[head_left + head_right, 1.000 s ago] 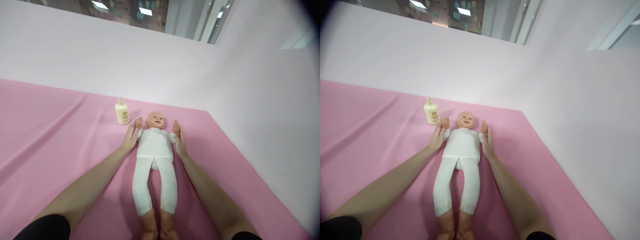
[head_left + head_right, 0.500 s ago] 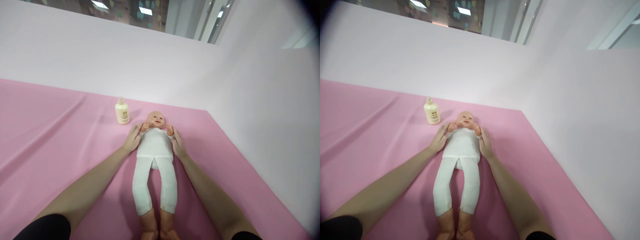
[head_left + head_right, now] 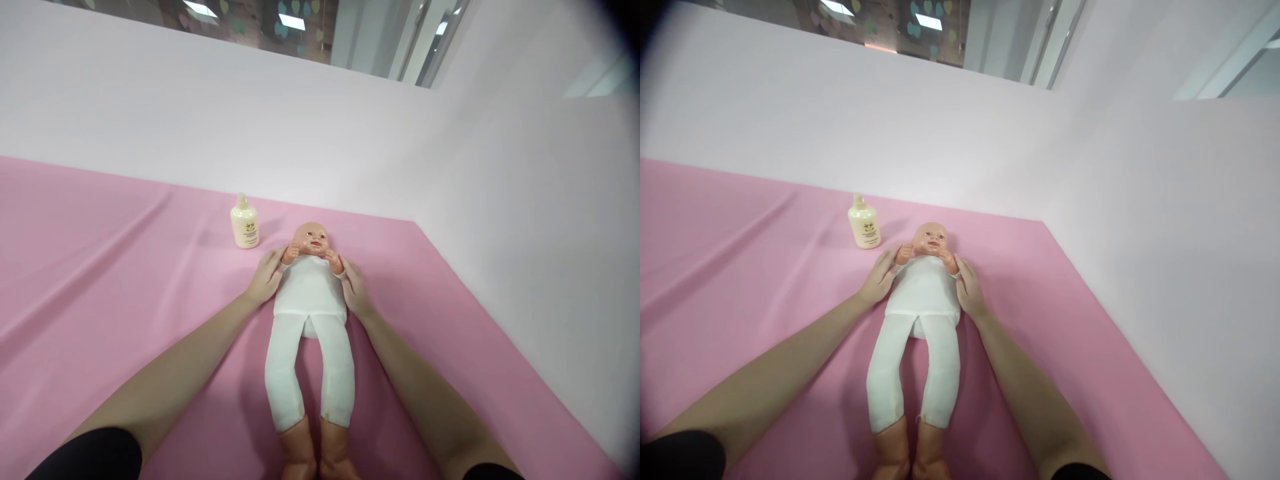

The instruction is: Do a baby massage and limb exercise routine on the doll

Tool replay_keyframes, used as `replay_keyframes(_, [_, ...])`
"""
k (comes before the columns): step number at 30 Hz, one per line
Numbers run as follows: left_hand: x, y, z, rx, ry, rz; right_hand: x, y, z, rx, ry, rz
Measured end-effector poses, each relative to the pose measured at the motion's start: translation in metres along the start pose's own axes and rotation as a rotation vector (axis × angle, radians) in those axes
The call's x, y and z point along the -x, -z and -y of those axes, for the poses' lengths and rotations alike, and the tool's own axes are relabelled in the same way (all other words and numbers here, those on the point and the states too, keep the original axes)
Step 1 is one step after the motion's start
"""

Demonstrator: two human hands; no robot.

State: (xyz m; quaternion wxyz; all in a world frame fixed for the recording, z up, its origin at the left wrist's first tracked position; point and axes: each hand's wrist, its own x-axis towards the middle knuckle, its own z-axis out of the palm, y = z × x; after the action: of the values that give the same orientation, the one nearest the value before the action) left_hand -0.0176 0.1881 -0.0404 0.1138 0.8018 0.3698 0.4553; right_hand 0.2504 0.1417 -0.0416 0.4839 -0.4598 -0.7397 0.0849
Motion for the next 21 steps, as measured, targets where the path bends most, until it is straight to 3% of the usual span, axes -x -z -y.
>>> replay_keyframes(21, [-0.0027, 0.0034, -0.0088, -0.025, 0.004, 0.022, 0.0002, -0.0008, -0.0029, 0.053, 0.039, 0.018])
